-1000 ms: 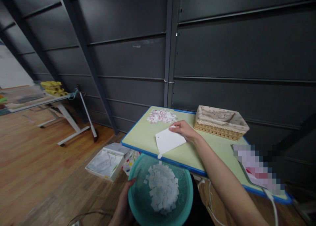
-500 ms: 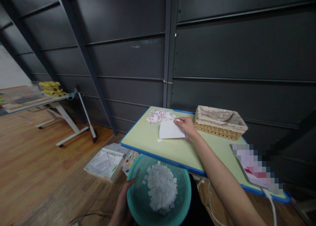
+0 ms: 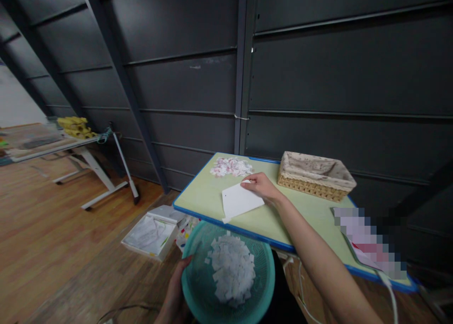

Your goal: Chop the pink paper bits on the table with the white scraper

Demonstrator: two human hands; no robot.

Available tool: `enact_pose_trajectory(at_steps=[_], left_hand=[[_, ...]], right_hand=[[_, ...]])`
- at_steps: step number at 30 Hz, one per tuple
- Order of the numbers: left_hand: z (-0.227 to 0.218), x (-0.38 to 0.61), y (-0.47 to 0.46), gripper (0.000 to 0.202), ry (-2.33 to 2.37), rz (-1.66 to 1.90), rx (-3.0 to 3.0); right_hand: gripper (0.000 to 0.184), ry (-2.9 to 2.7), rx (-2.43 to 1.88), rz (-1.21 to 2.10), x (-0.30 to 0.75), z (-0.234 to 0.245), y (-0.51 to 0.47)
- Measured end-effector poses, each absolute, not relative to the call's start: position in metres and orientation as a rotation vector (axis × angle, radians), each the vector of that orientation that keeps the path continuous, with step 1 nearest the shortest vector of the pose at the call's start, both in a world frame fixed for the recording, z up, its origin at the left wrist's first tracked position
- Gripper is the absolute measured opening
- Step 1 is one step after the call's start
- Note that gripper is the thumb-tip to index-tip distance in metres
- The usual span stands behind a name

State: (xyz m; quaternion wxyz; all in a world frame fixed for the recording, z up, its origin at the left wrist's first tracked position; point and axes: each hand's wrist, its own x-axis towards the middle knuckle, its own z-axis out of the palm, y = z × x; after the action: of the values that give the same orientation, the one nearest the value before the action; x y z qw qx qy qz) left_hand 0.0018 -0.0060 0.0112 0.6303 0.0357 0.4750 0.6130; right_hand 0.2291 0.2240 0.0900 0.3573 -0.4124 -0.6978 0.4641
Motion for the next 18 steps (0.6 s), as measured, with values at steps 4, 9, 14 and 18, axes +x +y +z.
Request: enact_pose_trajectory(at_steps=[4,9,14,18], left_hand=[[0.008,0.0,-0.005,0.053,1.141,1.419,0.058],[0.006,-0.001,-0.007,0.052,1.188,1.402,0.076],[0.002,0.0,-0.007,0.044,1.216,1.366,0.129],[0.0,0.0,-0.006,0.045,1.198,1.313,0.19]], right_hand=[[0.03,-1.829,-1.046,1.204,0.226,0.09,0.223],[0.034,-1.843,-0.998,1.226,0.228,0.098,0.216],[0.033,-1.944,-0.97,1.158,0.23,0.114,0.204],[0.03,-2.088,-0.94,0.972,0.231,0.128,0.184]])
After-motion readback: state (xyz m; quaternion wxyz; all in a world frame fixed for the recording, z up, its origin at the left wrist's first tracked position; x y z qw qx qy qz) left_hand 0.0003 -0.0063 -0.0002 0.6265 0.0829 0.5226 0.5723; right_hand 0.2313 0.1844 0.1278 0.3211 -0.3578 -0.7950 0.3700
